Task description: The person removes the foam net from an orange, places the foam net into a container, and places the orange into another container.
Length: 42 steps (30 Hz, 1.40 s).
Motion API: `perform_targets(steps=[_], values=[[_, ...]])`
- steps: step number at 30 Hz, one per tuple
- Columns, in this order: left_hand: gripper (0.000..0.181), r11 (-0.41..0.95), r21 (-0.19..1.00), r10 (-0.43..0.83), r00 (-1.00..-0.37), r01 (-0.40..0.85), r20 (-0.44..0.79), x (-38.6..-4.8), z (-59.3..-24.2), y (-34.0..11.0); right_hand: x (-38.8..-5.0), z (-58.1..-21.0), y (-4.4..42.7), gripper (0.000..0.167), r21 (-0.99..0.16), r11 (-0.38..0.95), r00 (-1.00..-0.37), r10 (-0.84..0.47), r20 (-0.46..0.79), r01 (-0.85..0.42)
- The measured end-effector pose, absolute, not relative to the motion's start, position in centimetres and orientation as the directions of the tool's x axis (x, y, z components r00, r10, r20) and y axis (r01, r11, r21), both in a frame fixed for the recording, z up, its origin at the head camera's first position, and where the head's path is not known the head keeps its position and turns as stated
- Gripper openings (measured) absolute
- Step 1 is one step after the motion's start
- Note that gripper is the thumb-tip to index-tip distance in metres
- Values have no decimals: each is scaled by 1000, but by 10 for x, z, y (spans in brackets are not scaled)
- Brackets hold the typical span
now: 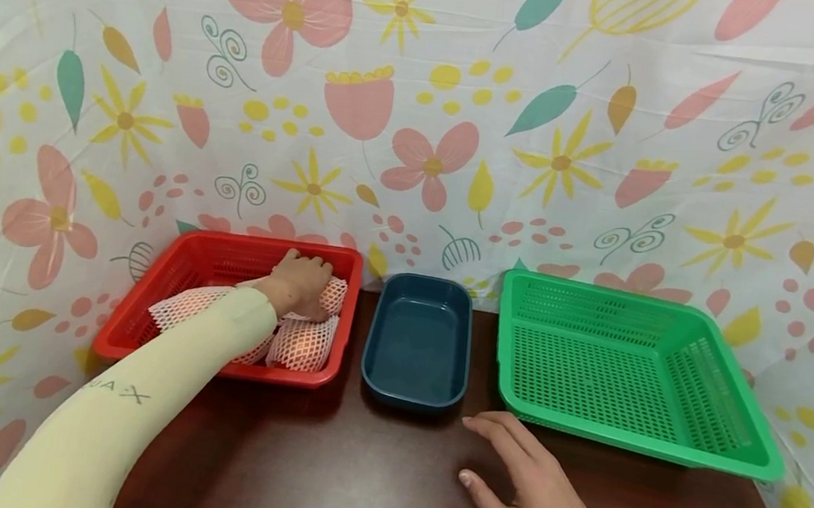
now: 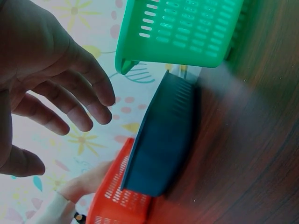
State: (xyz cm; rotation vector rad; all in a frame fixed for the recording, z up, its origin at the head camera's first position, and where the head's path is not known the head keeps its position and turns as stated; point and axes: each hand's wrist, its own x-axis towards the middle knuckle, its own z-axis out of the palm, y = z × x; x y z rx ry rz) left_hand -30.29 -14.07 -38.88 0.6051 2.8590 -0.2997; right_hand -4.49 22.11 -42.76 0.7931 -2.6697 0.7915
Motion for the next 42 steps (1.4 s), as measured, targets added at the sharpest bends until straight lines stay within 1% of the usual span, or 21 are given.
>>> perform_targets(steps=[5, 16, 21, 24, 30, 34, 37, 42], values=[[90, 905, -133, 364, -898, 404, -247, -303, -391, -140, -45, -428, 221, 50, -424, 703, -816, -433, 383, -572], [96, 895, -127, 391, -889, 427, -238, -308, -399, -138, -46, -428, 220, 49, -419, 692, -805, -454, 381, -588], [106, 891, -122, 401, -885, 437, -237, -309, -399, -139, -46, -428, 220, 47, -419, 692, -807, -460, 371, -588], [111, 888, -121, 410, -884, 443, -226, -308, -396, -142, -46, -428, 221, 48, -419, 688, -803, -466, 371, -593], [105, 890, -78, 431, -884, 450, -183, -307, -387, -147, -46, -428, 221, 49, -429, 677, -800, -470, 374, -598], [109, 885, -41, 456, -882, 463, -121, -302, -374, -151, -46, -428, 221, 50, -430, 672, -795, -471, 381, -604], [108, 876, -21, 479, -874, 482, -78, -298, -364, -155, -46, -428, 220, 49, -431, 668, -794, -474, 381, -606], [103, 882, 39, 472, -880, 470, -56, -290, -351, -162, -46, -429, 219, 49, -434, 662, -791, -482, 378, -611]])
